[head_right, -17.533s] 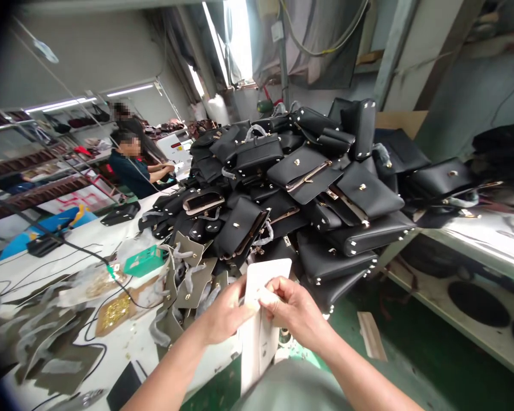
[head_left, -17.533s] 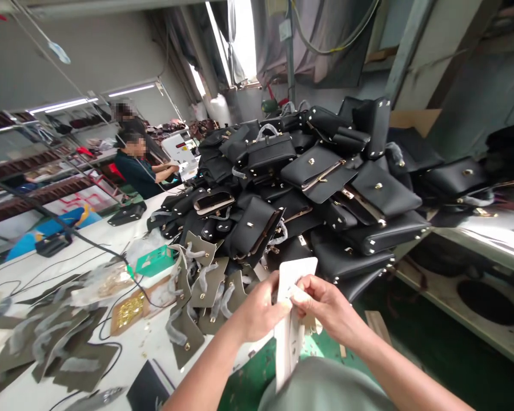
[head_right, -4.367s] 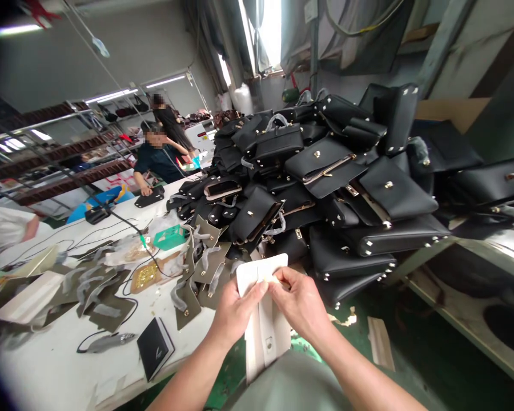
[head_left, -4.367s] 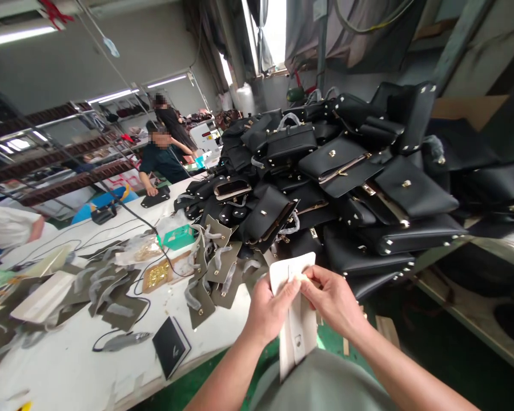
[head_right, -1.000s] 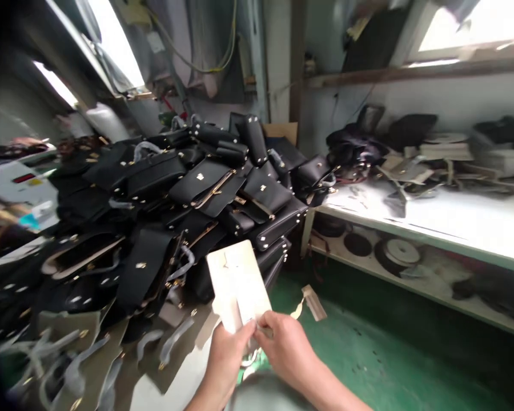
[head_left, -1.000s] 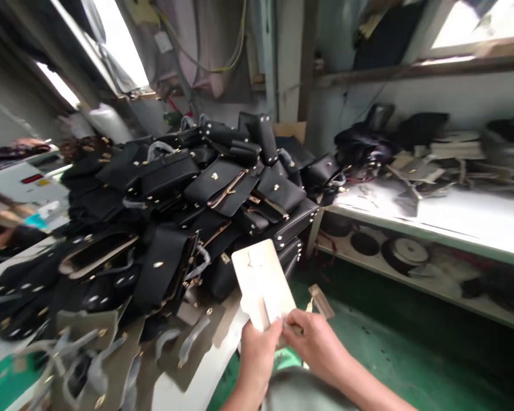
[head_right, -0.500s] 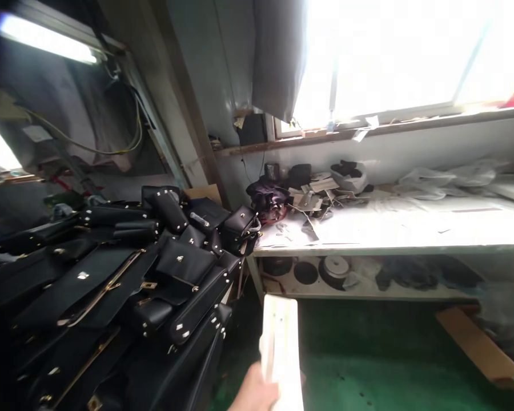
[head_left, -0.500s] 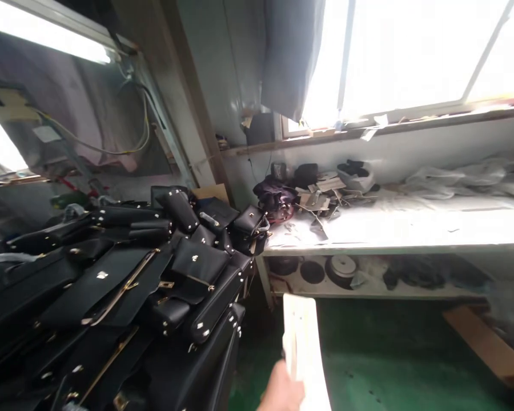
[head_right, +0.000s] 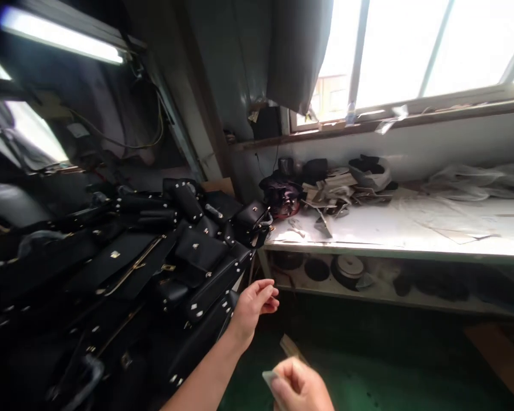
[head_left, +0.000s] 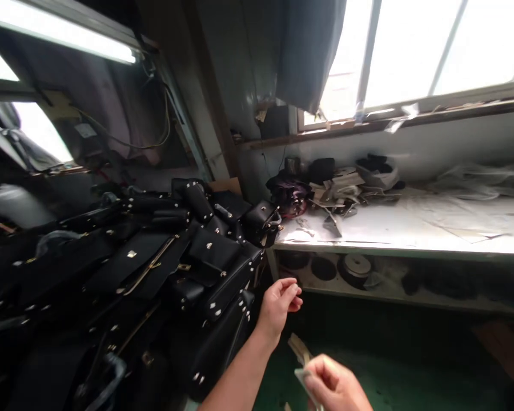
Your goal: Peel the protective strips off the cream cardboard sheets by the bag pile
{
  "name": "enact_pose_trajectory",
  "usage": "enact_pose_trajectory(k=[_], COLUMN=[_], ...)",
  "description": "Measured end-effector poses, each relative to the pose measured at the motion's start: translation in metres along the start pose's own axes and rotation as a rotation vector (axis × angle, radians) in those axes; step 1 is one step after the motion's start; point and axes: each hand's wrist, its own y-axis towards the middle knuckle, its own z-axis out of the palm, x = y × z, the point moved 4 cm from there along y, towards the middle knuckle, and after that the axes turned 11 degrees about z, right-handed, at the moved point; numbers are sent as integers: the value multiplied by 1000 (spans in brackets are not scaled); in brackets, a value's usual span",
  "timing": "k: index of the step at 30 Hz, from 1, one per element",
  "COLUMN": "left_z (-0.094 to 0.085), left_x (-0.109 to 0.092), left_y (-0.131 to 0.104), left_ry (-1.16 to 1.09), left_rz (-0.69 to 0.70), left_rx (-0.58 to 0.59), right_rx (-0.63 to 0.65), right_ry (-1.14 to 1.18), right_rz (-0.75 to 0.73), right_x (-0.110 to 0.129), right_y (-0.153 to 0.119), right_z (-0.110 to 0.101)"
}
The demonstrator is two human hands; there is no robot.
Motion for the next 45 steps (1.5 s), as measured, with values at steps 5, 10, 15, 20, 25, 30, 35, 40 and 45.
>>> enact_pose_trajectory(k=[5,10,15,20,25,30,35,40,45], left_z=[-82,-122,-165,-210,-241,-315,-404,-439,-441], left_x=[21,7,-3,1,17,42,93,120,103], left_y=[-106,-182,-243,-294,-329,-373,-397,-382,-380], left_ry=[-59,-38,243,278,129,678,1044,1033,883], left_rz=[-70,31,95,114,83,-5,-283,-375,-321], left_rx=[-111,-323,-659,-844,-822,-881,-787,-608,-628], right_rx=[99,350,452,544,705,650,677,640,629], right_ry=[24,-56,-358,-523,-573,-575,-532,-546,-509], right_rz=[-37,9,-4,-173,-31,52,127,135,153], right_x=[33,39,20,8,-10,-20,-18,-12,-15], right_y=[23,27,20,14,-5,-13,-29,-45,-40], right_z=[42,121,186,246,290,310,317,320,319])
